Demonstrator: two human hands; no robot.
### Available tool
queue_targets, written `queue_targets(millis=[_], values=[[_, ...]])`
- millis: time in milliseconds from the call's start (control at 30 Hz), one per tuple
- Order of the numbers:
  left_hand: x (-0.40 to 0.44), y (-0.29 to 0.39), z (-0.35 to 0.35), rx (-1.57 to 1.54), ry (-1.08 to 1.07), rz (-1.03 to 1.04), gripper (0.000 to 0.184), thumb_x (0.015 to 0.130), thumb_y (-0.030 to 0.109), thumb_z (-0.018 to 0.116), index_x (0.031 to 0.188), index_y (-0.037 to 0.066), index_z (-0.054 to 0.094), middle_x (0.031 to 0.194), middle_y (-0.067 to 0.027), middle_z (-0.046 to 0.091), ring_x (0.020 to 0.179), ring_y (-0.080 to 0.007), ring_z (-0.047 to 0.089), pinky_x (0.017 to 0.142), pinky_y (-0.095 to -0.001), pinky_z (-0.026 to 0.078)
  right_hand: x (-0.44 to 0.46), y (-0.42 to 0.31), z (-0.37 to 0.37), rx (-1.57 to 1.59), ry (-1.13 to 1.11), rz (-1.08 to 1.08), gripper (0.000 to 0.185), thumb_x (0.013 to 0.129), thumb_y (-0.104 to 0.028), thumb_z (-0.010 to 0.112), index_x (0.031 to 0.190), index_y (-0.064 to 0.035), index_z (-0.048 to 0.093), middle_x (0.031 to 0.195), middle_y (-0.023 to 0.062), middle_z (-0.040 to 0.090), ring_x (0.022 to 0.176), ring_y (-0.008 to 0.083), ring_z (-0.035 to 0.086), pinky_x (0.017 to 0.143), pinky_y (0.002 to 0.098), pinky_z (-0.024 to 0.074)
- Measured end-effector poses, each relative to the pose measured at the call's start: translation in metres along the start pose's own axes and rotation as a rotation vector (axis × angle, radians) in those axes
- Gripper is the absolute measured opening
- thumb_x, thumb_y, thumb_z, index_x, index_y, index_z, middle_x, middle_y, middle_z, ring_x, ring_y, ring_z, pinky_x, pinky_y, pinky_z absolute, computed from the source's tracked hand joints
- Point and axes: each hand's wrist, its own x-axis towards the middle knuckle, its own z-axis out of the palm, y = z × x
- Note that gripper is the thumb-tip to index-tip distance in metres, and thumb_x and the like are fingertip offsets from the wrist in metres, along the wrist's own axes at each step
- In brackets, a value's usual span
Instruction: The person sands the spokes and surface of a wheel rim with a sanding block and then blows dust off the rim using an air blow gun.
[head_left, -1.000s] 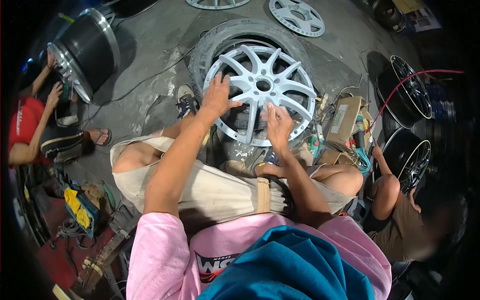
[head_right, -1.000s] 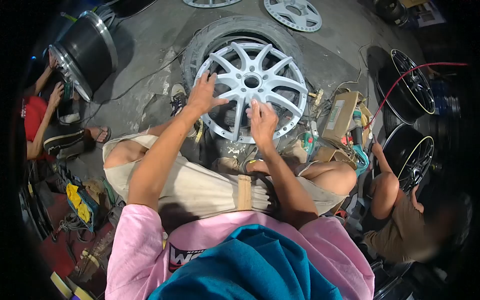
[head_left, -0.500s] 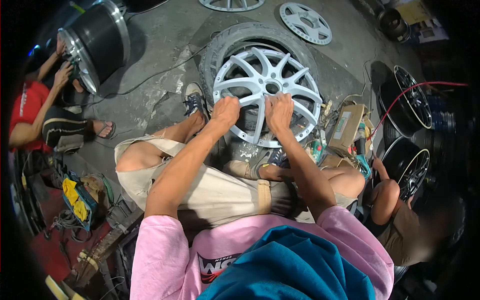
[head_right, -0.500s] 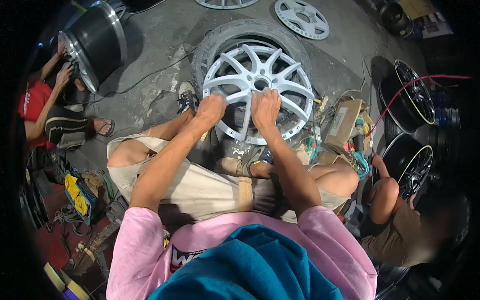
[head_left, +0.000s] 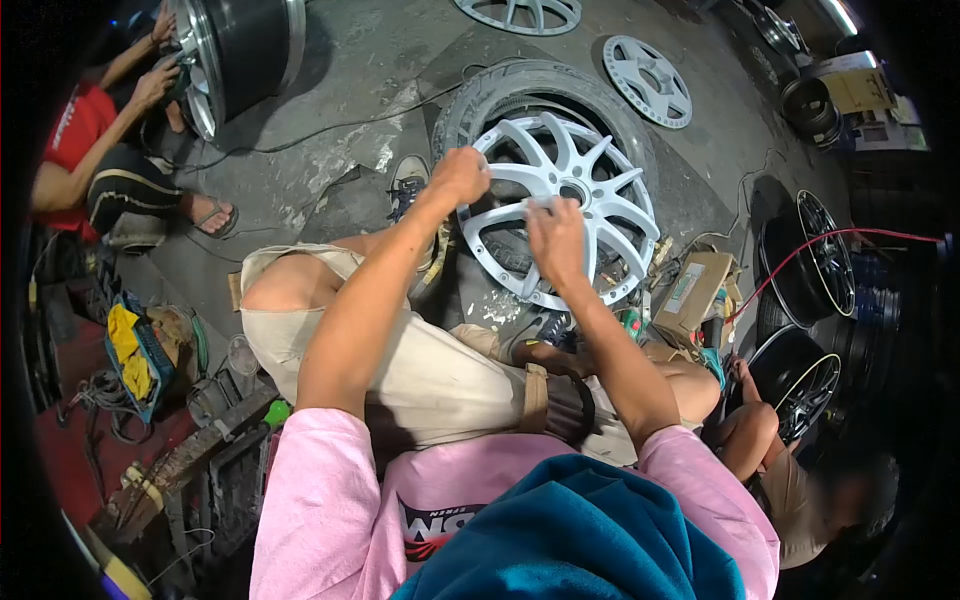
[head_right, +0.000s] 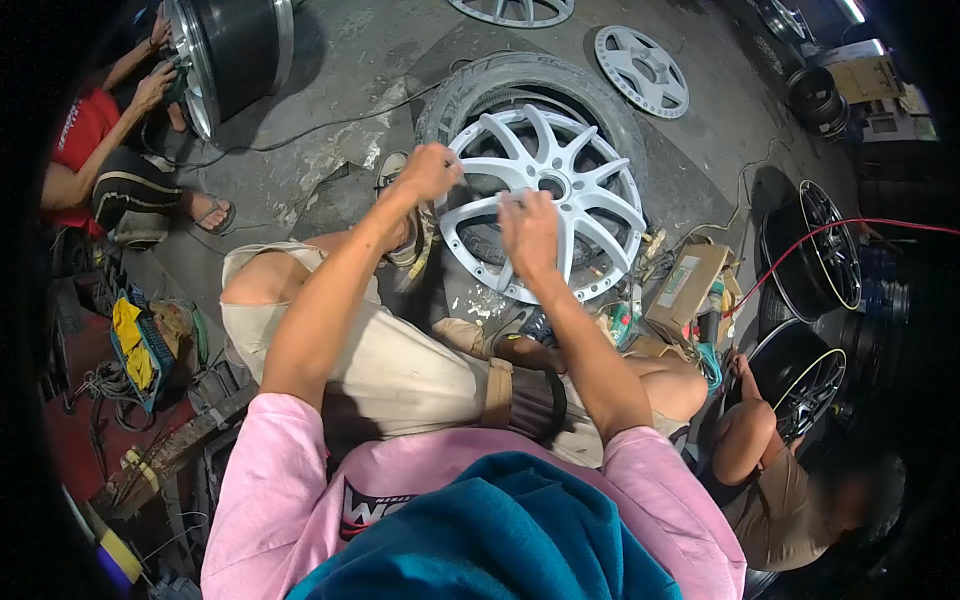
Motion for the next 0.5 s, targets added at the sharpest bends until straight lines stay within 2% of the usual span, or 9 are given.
queue_targets(millis=[33, 100, 133, 233, 267, 300, 367, 400, 500], values=[[0.005, -0.010, -0.002, 0.003, 0.002, -0.003, 0.027, 0.090, 0.024, 0.070, 0.103, 0.002, 0.080, 0.110, -0.0258, 0.075, 0.108, -0.0451, 0.071, 0.098, -0.0507, 0.057, 0.004, -0.013, 0.008, 0.012, 0.003, -0.055, 0.023, 0.092, -0.015, 0.071, 0.111, -0.0040, 0.076, 0.104, 0.0100, 0.064, 0.099, 0.0323, 0.057, 0.083, 0.0476, 0.0460], [0.007, -0.029, -0.005, 0.069, 0.033, -0.104, 0.031, 0.090, 0.028, 0.072, 0.106, 0.002, 0.080, 0.114, -0.0263, 0.074, 0.113, -0.0441, 0.070, 0.100, -0.0502, 0.056, 0.010, -0.038, 0.025, -0.022, -0.154, -0.260, 0.024, 0.095, -0.019, 0.070, 0.114, -0.0076, 0.078, 0.107, 0.0076, 0.063, 0.102, 0.0293, 0.054, 0.086, 0.0439, 0.0445], [0.004, -0.036, -0.008, 0.022, -0.043, -0.166, 0.035, 0.089, 0.028, 0.073, 0.108, -0.001, 0.078, 0.117, -0.0282, 0.073, 0.115, -0.0440, 0.069, 0.100, -0.0498, 0.056, 0.011, -0.046, 0.029, -0.104, -0.261, -0.331, 0.026, 0.095, -0.021, 0.070, 0.118, -0.0111, 0.077, 0.111, 0.0046, 0.063, 0.108, 0.0271, 0.052, 0.088, 0.0417, 0.0438], [0.007, -0.074, 0.017, -0.028, -0.052, -0.263, 0.037, 0.089, 0.028, 0.073, 0.106, -0.004, 0.077, 0.118, -0.0307, 0.072, 0.116, -0.0449, 0.068, 0.102, -0.0501, 0.055, 0.021, -0.019, 0.014, -0.024, -0.324, -0.441, 0.029, 0.095, -0.022, 0.070, 0.122, -0.0134, 0.076, 0.114, 0.0037, 0.064, 0.109, 0.0266, 0.053, 0.090, 0.0420, 0.0439], [0.001, -0.075, 0.021, -0.037, -0.016, -0.271, 0.037, 0.088, 0.028, 0.075, 0.103, -0.006, 0.077, 0.111, -0.0294, 0.075, 0.101, -0.0413, 0.075, 0.093, -0.0463, 0.060, 0.024, -0.002, -0.001, -0.073, -0.352, -0.448, 0.027, 0.096, -0.023, 0.069, 0.121, -0.0157, 0.077, 0.117, 0.0028, 0.065, 0.111, 0.0261, 0.054, 0.092, 0.0424, 0.0440], [0.005, -0.084, 0.027, -0.051, -0.015, -0.277, 0.037, 0.088, 0.028, 0.075, 0.103, -0.006, 0.077, 0.111, -0.0294, 0.075, 0.101, -0.0413, 0.075, 0.093, -0.0463, 0.060, 0.026, 0.012, -0.016, -0.040, -0.332, -0.384, 0.026, 0.095, -0.021, 0.071, 0.119, -0.0145, 0.078, 0.118, 0.0028, 0.066, 0.111, 0.0264, 0.055, 0.093, 0.0427, 0.0444], [0.021, -0.102, 0.040, -0.239, -0.216, -0.362, 0.034, 0.089, 0.026, 0.075, 0.100, -0.006, 0.078, 0.098, -0.0229, 0.078, 0.081, -0.0327, 0.078, 0.079, -0.0402, 0.063, 0.028, 0.037, -0.026, -0.044, -0.328, -0.315, 0.029, 0.094, -0.023, 0.072, 0.122, -0.0152, 0.077, 0.112, 0.0040, 0.064, 0.109, 0.0274, 0.055, 0.094, 0.0439, 0.0464], [0.004, -0.087, 0.027, -0.421, -0.215, -0.387, 0.026, 0.095, 0.019, 0.072, 0.101, -0.006, 0.076, 0.092, -0.0143, 0.079, 0.079, -0.0205, 0.076, 0.067, -0.0320, 0.062, 0.030, 0.034, -0.024, -0.048, -0.325, -0.313, 0.029, 0.094, -0.023, 0.072, 0.122, -0.0152, 0.077, 0.112, 0.0040, 0.064, 0.109, 0.0274, 0.055, 0.094, 0.0439, 0.0464], [0.026, -0.114, 0.066, -0.460, -0.115, -0.405, 0.032, 0.090, 0.024, 0.072, 0.095, -0.007, 0.077, 0.088, -0.0190, 0.078, 0.069, -0.0264, 0.076, 0.068, -0.0375, 0.062, 0.034, -0.007, 0.006, 0.075, -0.365, -0.462, 0.023, 0.094, -0.022, 0.070, 0.113, -0.0117, 0.078, 0.113, 0.0042, 0.062, 0.111, 0.0263, 0.053, 0.093, 0.0441, 0.0453]])
